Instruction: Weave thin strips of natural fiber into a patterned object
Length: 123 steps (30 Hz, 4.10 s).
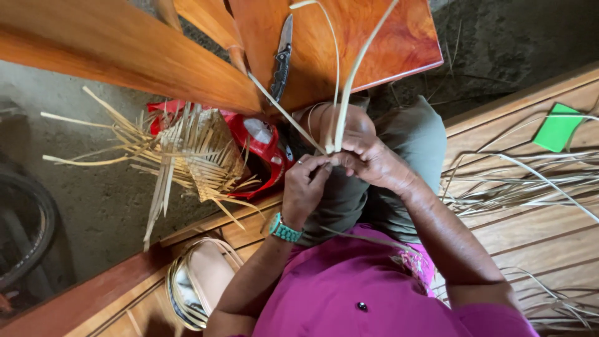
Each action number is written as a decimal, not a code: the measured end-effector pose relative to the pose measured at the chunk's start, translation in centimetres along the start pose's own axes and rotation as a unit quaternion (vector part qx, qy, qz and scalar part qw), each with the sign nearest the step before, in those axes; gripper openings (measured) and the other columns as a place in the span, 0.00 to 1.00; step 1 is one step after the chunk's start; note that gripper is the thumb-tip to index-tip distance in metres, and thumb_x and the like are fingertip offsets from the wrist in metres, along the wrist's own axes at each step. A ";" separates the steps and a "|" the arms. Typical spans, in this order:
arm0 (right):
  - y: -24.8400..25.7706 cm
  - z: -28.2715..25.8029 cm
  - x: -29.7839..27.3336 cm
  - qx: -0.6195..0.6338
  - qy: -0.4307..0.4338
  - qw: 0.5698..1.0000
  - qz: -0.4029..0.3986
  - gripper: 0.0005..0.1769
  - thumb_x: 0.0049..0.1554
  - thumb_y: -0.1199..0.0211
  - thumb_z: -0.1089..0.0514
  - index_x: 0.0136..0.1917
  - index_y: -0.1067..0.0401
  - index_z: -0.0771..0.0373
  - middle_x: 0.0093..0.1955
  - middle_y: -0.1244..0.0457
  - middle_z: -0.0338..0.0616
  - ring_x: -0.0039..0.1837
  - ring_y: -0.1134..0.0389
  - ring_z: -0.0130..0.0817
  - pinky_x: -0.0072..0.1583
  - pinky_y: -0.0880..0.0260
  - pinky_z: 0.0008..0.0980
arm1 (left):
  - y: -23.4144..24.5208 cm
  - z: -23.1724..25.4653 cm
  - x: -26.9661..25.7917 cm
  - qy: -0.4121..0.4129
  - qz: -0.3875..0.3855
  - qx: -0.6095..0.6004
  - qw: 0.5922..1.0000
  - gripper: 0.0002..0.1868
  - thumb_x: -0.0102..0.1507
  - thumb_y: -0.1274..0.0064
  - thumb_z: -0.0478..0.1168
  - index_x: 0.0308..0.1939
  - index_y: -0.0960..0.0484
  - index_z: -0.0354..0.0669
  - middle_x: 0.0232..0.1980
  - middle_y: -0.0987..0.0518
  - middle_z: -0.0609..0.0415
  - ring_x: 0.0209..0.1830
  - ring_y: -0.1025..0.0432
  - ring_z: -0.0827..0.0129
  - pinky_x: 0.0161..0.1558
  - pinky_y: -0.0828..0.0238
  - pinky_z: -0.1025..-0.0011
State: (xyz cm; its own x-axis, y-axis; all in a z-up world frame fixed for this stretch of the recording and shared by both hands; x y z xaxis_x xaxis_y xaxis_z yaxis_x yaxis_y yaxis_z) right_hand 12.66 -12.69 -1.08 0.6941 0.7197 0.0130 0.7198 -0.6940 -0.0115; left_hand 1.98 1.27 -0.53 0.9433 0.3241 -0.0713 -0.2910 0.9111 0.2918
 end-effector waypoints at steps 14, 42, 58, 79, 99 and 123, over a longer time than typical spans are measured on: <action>-0.1 -3.1 -1.0 -0.166 0.139 0.975 -0.049 0.03 0.60 0.36 0.64 0.46 0.21 0.62 0.49 0.31 0.51 0.46 0.27 0.54 0.45 0.26 0.44 | 0.4 -2.0 0.5 0.064 -0.059 -0.063 0.994 0.07 0.63 0.41 0.33 0.43 0.11 0.45 0.37 0.18 0.52 0.44 0.24 0.69 0.53 0.26 0.66; -1.4 2.8 0.2 -0.266 0.082 0.960 -0.041 0.06 0.60 0.36 0.50 0.49 0.20 0.42 0.52 0.30 0.28 0.50 0.25 0.36 0.49 0.23 0.33 | -1.0 -4.1 0.2 0.150 -0.007 0.021 0.988 0.10 0.58 0.41 0.42 0.38 0.12 0.41 0.36 0.16 0.44 0.42 0.20 0.60 0.49 0.24 0.58; 2.2 -0.1 -4.2 -0.169 0.092 0.980 0.049 0.07 0.60 0.36 0.59 0.50 0.19 0.59 0.43 0.34 0.48 0.45 0.33 0.48 0.46 0.29 0.43 | 0.1 4.9 2.5 -0.306 0.011 0.230 0.924 0.06 0.62 0.40 0.43 0.42 0.11 0.55 0.39 0.18 0.58 0.46 0.26 0.61 0.55 0.34 0.65; -2.1 1.0 -6.4 -0.425 0.053 0.864 0.266 0.07 0.60 0.31 0.49 0.45 0.22 0.51 0.41 0.34 0.39 0.39 0.28 0.43 0.41 0.26 0.38 | -1.5 2.4 1.4 -0.212 -0.011 0.235 0.949 0.06 0.67 0.49 0.42 0.41 0.24 0.45 0.42 0.23 0.47 0.41 0.25 0.46 0.45 0.28 0.55; 1.8 -0.1 -1.6 -0.101 0.018 0.995 0.019 0.12 0.57 0.34 0.68 0.54 0.19 0.63 0.41 0.31 0.51 0.45 0.29 0.40 0.47 0.27 0.43 | -1.2 -1.9 2.2 -0.104 -0.017 -0.007 0.994 0.05 0.66 0.43 0.38 0.37 0.18 0.43 0.40 0.20 0.49 0.41 0.21 0.54 0.48 0.25 0.66; 0.2 -0.6 -2.3 -0.147 0.090 0.977 0.128 0.04 0.62 0.38 0.68 0.47 0.22 0.65 0.45 0.34 0.51 0.43 0.32 0.44 0.47 0.28 0.42 | -1.5 -1.7 2.6 -0.103 -0.069 0.060 0.990 0.04 0.65 0.42 0.40 0.39 0.17 0.45 0.42 0.21 0.48 0.45 0.23 0.50 0.46 0.24 0.61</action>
State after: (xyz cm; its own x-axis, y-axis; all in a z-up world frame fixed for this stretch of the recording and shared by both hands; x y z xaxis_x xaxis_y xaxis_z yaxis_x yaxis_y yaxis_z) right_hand 11.19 -14.49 -0.54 0.8203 0.5263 0.2239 0.4734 -0.8444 0.2506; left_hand 4.62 1.17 -2.76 0.9889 0.1283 0.0750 -0.1478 0.9020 0.4056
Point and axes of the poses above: each hand's wrist, its own x-axis towards the middle knuckle, its own y-axis out of the back of the hand, z = x × y, the point moved 4 cm from there along x, towards the middle knuckle
